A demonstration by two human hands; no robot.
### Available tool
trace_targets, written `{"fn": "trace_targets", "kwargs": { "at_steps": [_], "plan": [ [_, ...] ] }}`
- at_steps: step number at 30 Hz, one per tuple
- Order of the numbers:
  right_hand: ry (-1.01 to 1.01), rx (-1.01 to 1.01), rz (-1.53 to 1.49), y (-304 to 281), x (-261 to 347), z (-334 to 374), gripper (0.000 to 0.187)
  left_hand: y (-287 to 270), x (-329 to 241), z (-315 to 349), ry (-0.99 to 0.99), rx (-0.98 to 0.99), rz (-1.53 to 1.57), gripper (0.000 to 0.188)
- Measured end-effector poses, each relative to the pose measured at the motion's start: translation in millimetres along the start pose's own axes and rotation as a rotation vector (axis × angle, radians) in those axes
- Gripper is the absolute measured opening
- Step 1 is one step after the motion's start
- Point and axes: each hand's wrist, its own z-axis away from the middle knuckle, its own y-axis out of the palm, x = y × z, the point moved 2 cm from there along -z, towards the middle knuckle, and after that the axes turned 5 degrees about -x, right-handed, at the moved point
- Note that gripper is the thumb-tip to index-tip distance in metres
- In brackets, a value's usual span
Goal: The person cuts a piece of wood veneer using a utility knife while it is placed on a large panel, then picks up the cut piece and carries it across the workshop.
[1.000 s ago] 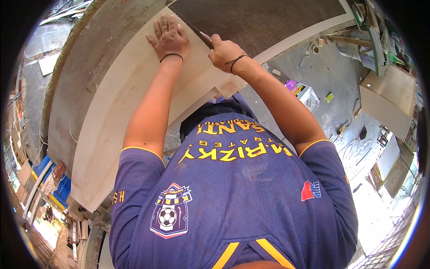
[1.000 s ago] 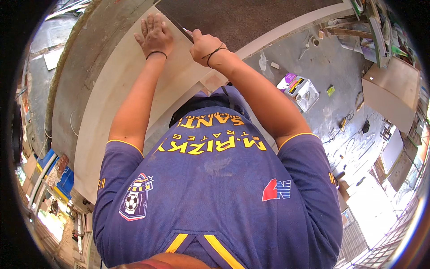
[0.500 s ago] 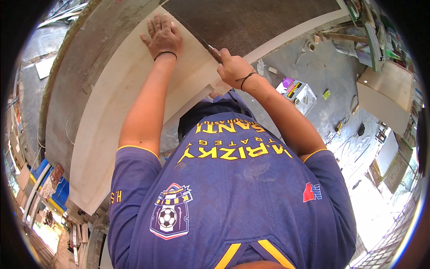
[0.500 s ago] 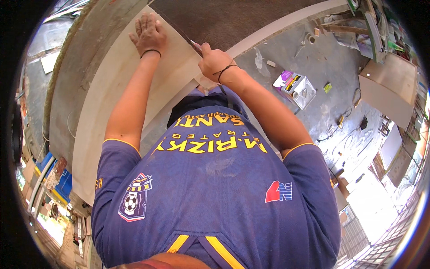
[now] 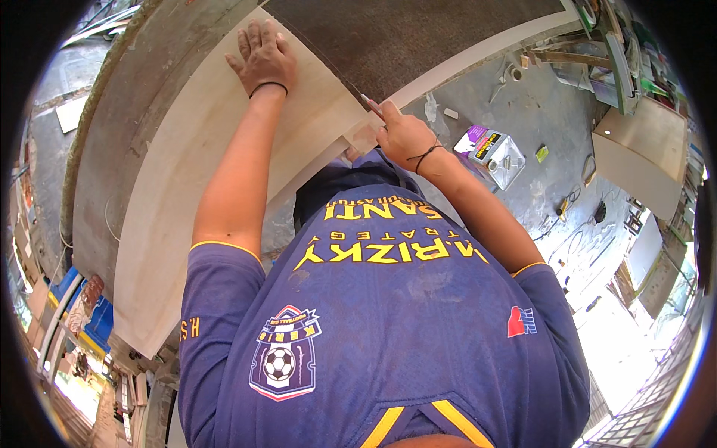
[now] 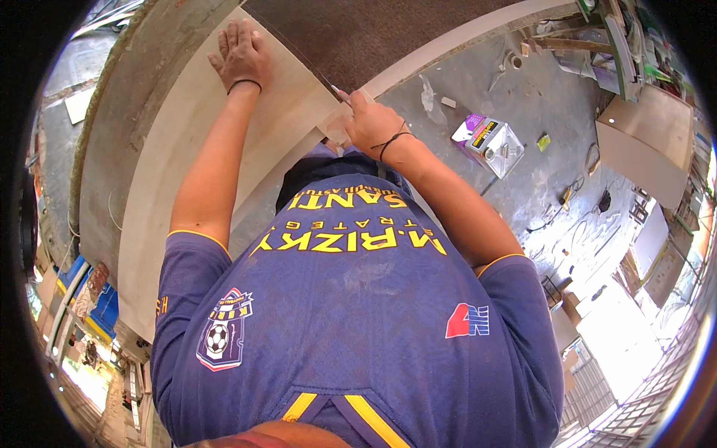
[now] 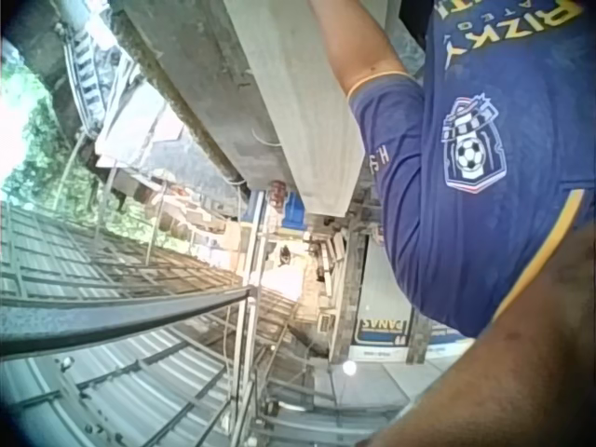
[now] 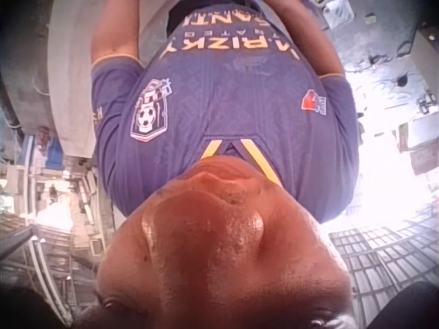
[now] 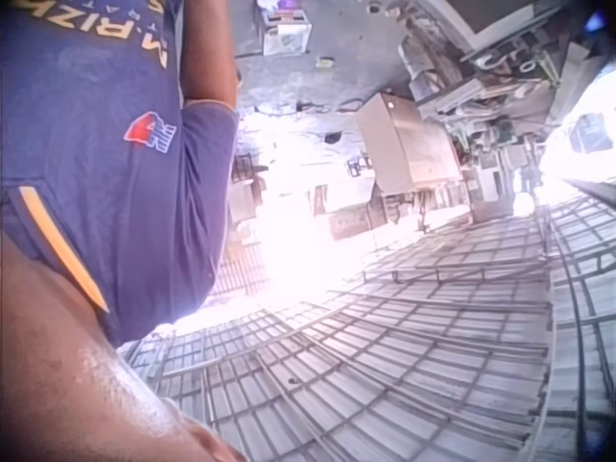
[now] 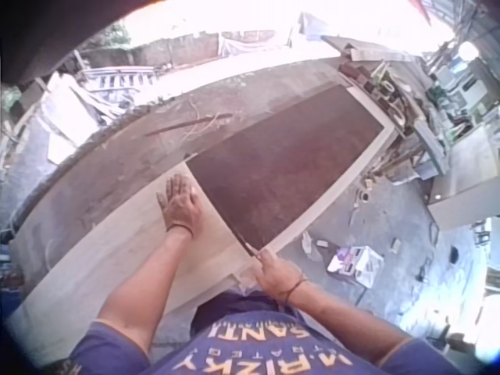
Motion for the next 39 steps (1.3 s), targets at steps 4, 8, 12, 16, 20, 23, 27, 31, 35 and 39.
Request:
{"fn": "trace_targets", "kwargs": {
  "at_steps": [4, 8, 12, 16, 20, 23, 27, 31, 35, 39],
  "plan": [
    [0.007, 0.003, 0.017, 0, -6, 6, 0.034, 1, 0, 0, 0.001, -0.023, 0.009, 0.048],
    [0.006, 0.003, 0.067, 5, -17, 23, 0.033, -1, -2, 2, 0.009, -0.030, -0.035, 0.048],
    [0.005, 0.010, 0.041, 7, -24, 30, 0.036, 1, -1, 0, 0.002, -0.014, -0.016, 0.048],
    [0.010, 0.001, 0.030, 9, -28, 42, 0.036, -1, 0, 2, -0.001, -0.019, -0.004, 0.047],
    [0.003, -0.039, 0.047, 16, -37, 54, 0.032, 0, 1, 2, 0.007, -0.061, 0.023, 0.046],
    [0.019, -0.017, 0.060, 14, -39, 53, 0.032, -2, -1, 3, 0.051, -0.061, 0.011, 0.047],
    [0.082, 0.040, 0.057, -2, -37, 49, 0.036, -6, -7, 5, -0.012, 0.004, -0.015, 0.048],
    [-0.003, 0.008, 0.036, -7, -34, 42, 0.034, -7, -10, 7, 0.004, -0.011, -0.032, 0.048],
    [-0.012, 0.049, 0.071, -43, -9, 35, 0.032, -3, -3, 5, -0.021, -0.025, -0.037, 0.048],
    [-0.132, -0.117, -0.104, -45, 13, -20, 0.032, -4, -7, 5, -0.009, -0.018, -0.007, 0.048]
  ]
}}
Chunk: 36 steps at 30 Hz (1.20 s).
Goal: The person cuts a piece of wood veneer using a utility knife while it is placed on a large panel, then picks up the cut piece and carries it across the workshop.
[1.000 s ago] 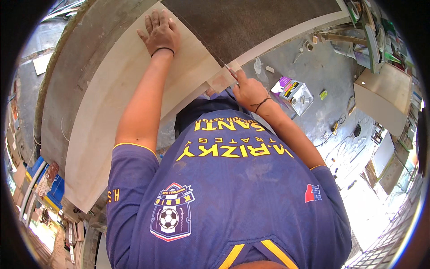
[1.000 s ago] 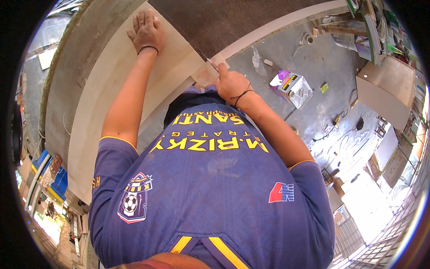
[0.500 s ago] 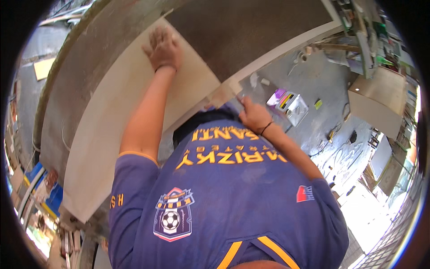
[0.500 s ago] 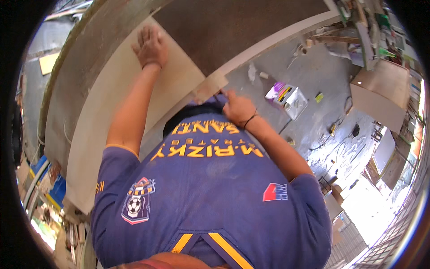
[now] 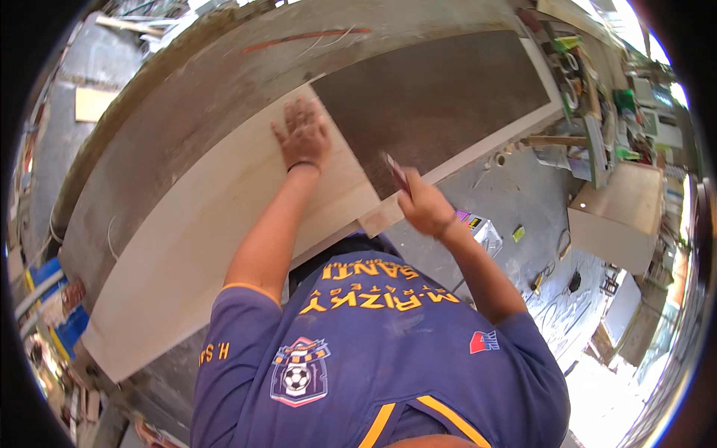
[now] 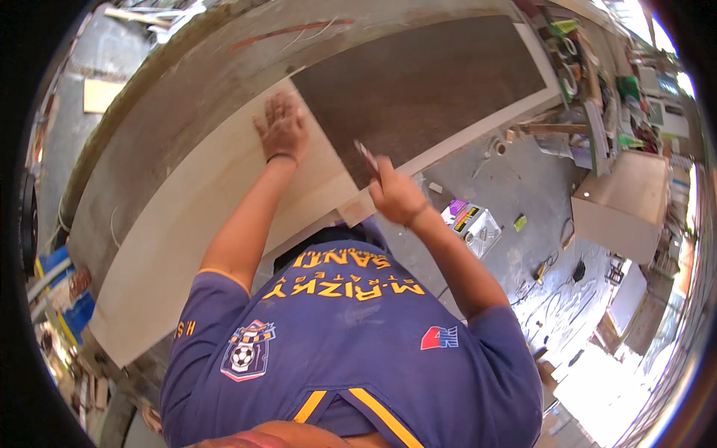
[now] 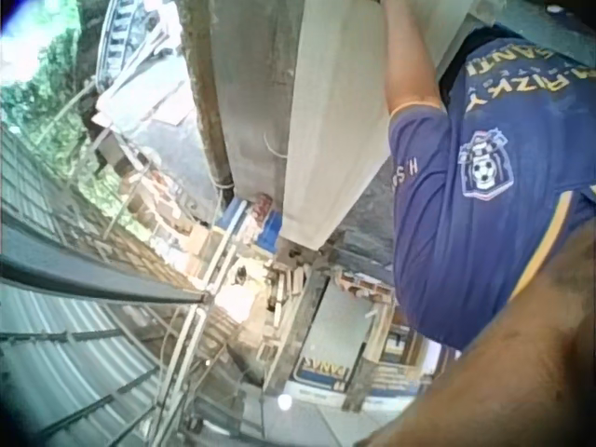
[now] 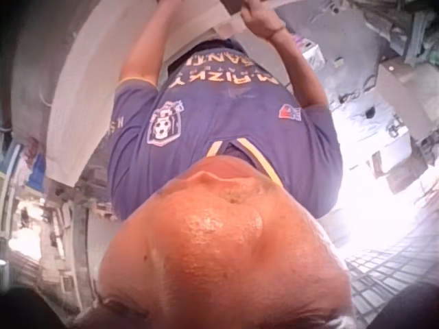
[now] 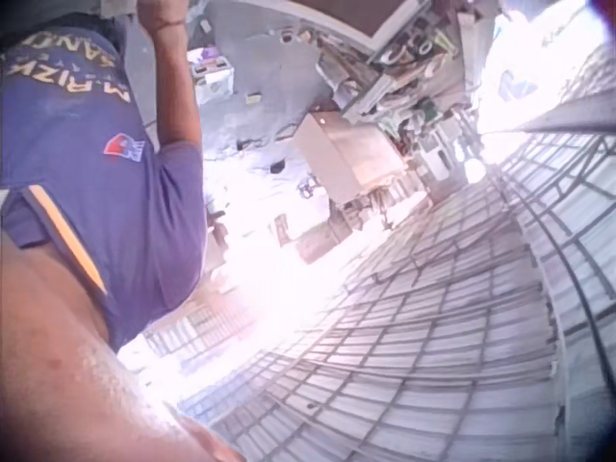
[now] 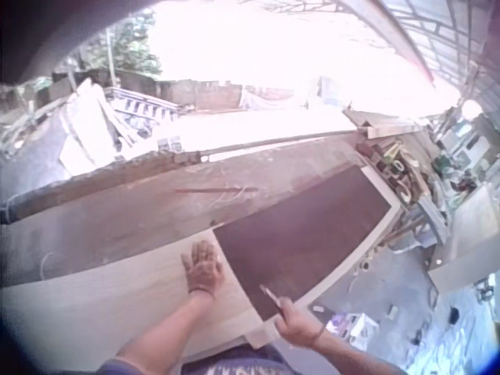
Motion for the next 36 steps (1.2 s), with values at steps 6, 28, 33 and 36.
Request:
{"fn": "trace_targets", "kwargs": {
  "at_steps": [6, 28, 33, 36],
  "plan": [
    [-0.110, -0.079, 0.078, 51, 50, -146, 0.029, -10, -2, -2, -0.008, 0.054, 0.043, 0.048],
    [0.046, -0.019, 0.229, 68, 79, -182, 0.032, -9, -1, -2, 0.007, 0.135, 0.007, 0.054],
    [0.030, -0.030, 0.240, 69, 75, -185, 0.032, -10, -3, -2, 0.019, 0.133, -0.025, 0.055],
    [0.020, -0.022, 0.241, 70, 72, -184, 0.032, -8, -1, -2, 0.016, 0.110, 0.007, 0.055]
  ]
}}
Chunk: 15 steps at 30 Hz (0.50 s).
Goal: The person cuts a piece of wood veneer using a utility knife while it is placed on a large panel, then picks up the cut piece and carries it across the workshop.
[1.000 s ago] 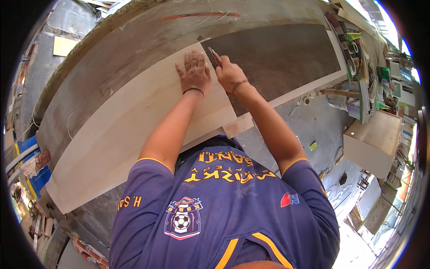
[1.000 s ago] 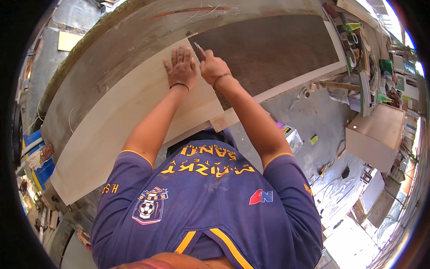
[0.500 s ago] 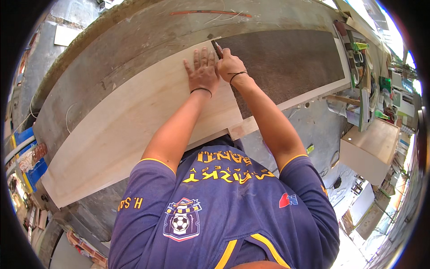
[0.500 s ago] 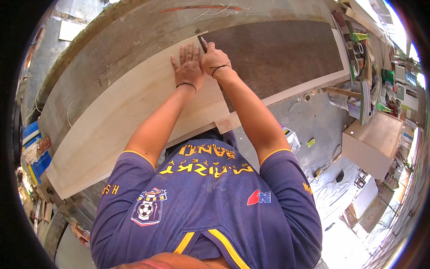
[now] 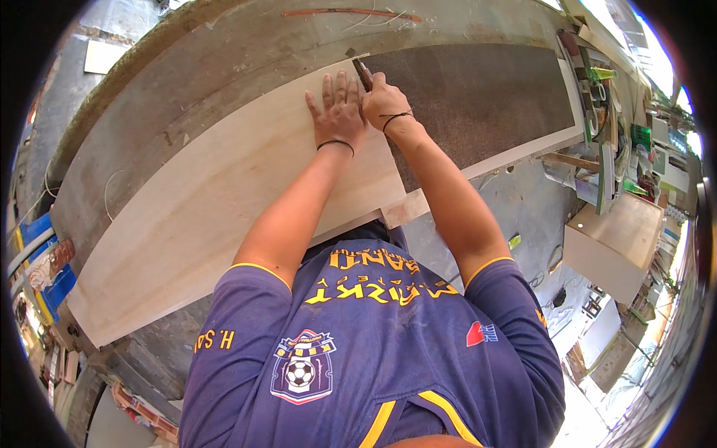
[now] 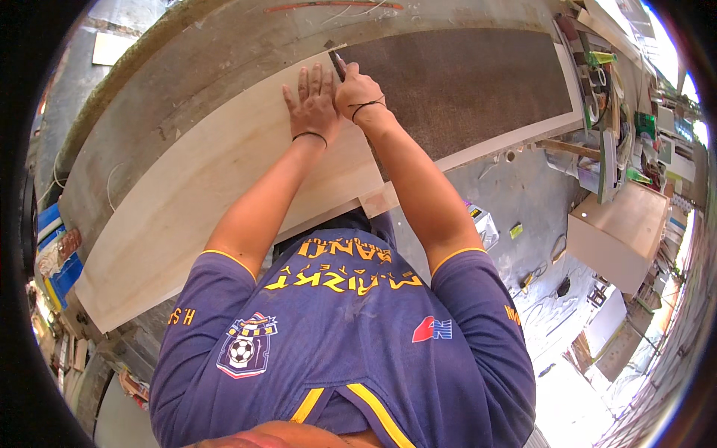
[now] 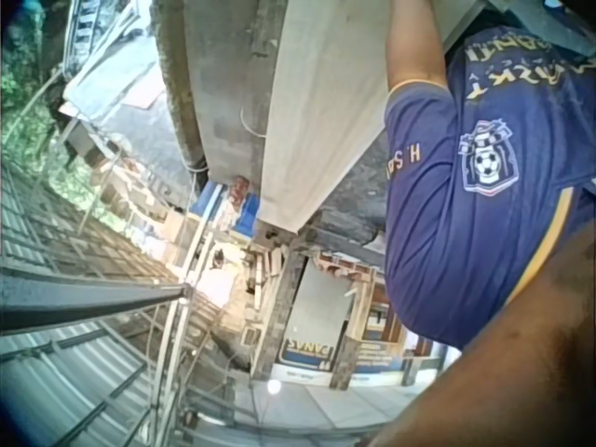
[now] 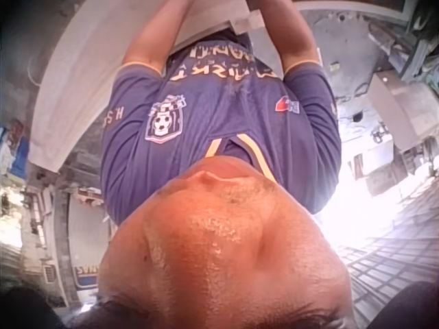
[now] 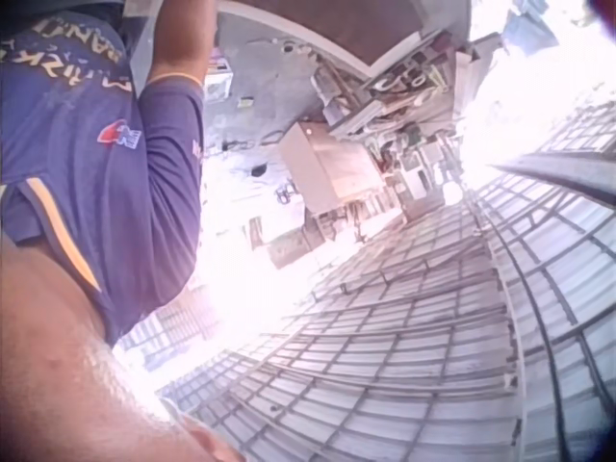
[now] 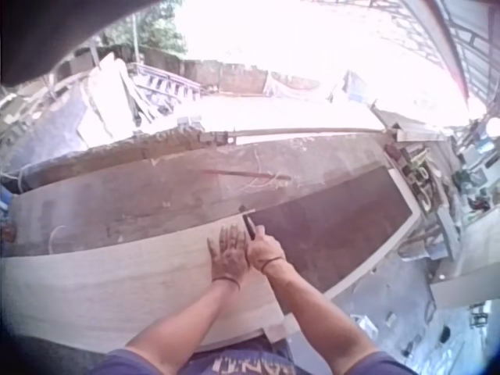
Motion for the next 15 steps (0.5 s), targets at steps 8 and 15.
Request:
{"fn": "trace_targets", "kwargs": {
  "at_steps": [8, 15],
  "plan": [
    [-0.029, -0.040, -0.049, 6, -6, 0, 0.030, 1, 1, 0, -0.007, 0.006, 0.027, 0.055],
    [0.053, 0.037, 0.035, -8, 10, 2, 0.035, -4, -2, 1, -0.009, 0.060, -0.004, 0.055]
  ]
}}
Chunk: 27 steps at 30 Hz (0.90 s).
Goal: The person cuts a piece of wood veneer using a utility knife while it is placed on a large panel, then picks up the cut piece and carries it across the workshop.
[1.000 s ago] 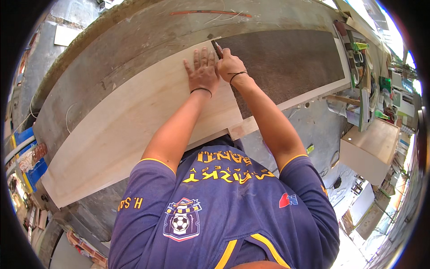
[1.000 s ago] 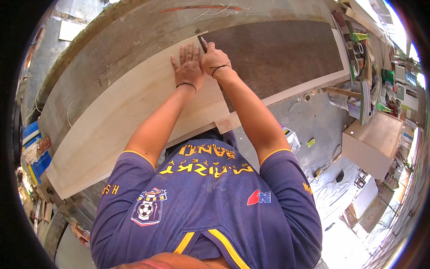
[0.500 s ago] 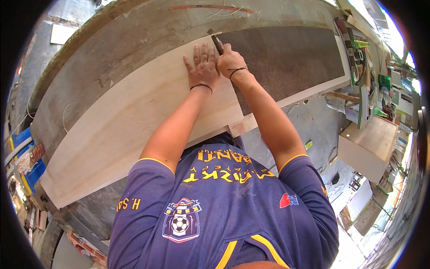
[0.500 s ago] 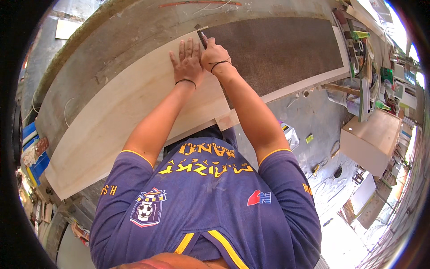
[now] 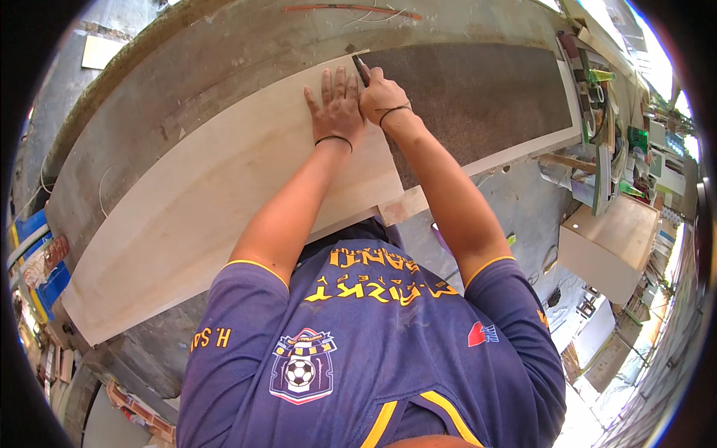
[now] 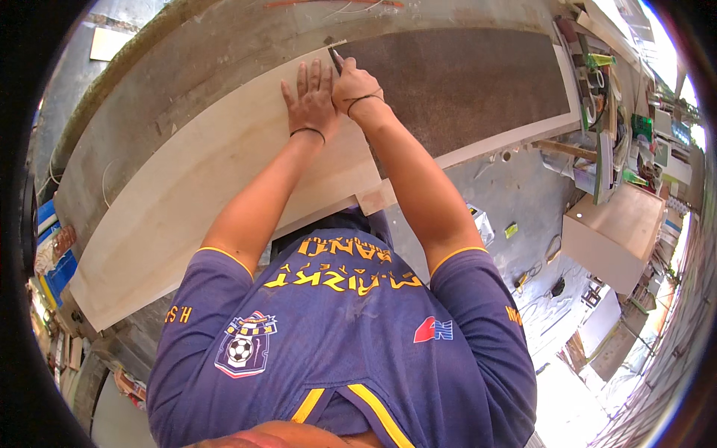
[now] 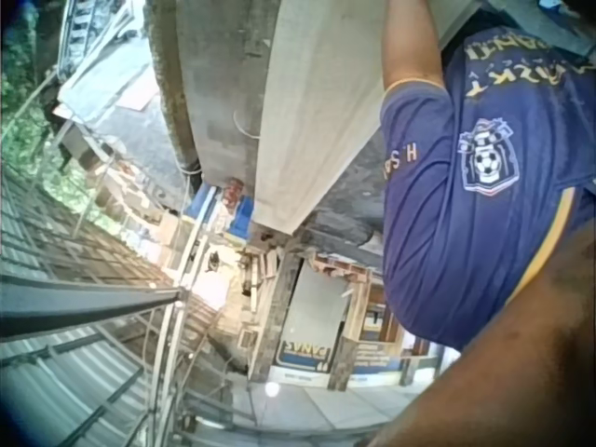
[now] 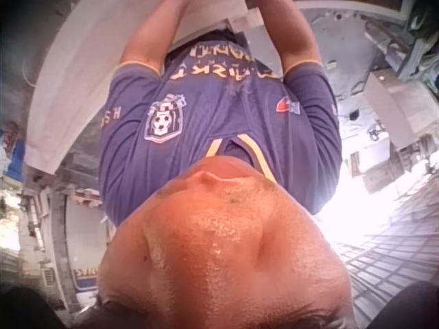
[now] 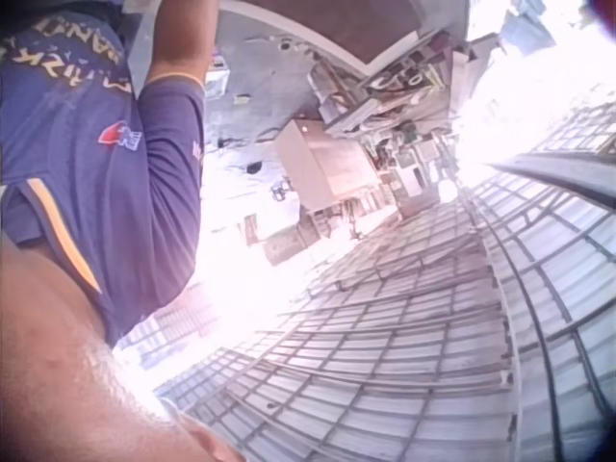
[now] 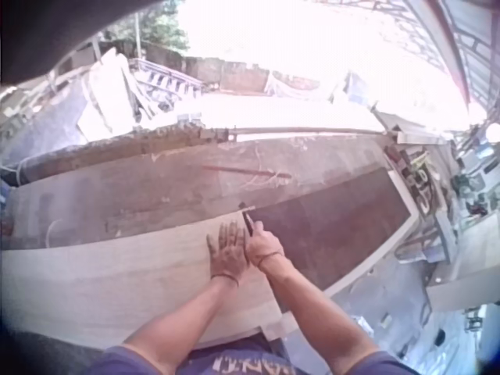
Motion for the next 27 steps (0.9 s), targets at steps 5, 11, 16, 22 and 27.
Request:
{"fn": "trace_targets", "kwargs": {
  "at_steps": [5, 11, 16, 22, 27],
  "plan": [
    [0.009, 0.076, 0.091, -7, -1, -10, 0.035, 6, 3, 0, -0.008, -0.104, 0.026, 0.048],
    [0.002, 0.115, 0.050, -8, -8, 1, 0.035, 10, 3, -1, -0.013, -0.119, 0.044, 0.049],
    [0.023, 0.150, 0.044, -8, -22, 14, 0.035, 8, 2, -1, -0.015, -0.103, 0.043, 0.050],
    [-0.025, 0.114, 0.004, -6, -38, 44, 0.030, 8, 2, -3, -0.004, -0.138, 0.041, 0.048],
    [-0.036, 0.106, -0.018, -3, -54, 74, 0.027, 11, 2, -2, -0.002, -0.175, 0.037, 0.047]
  ]
}}
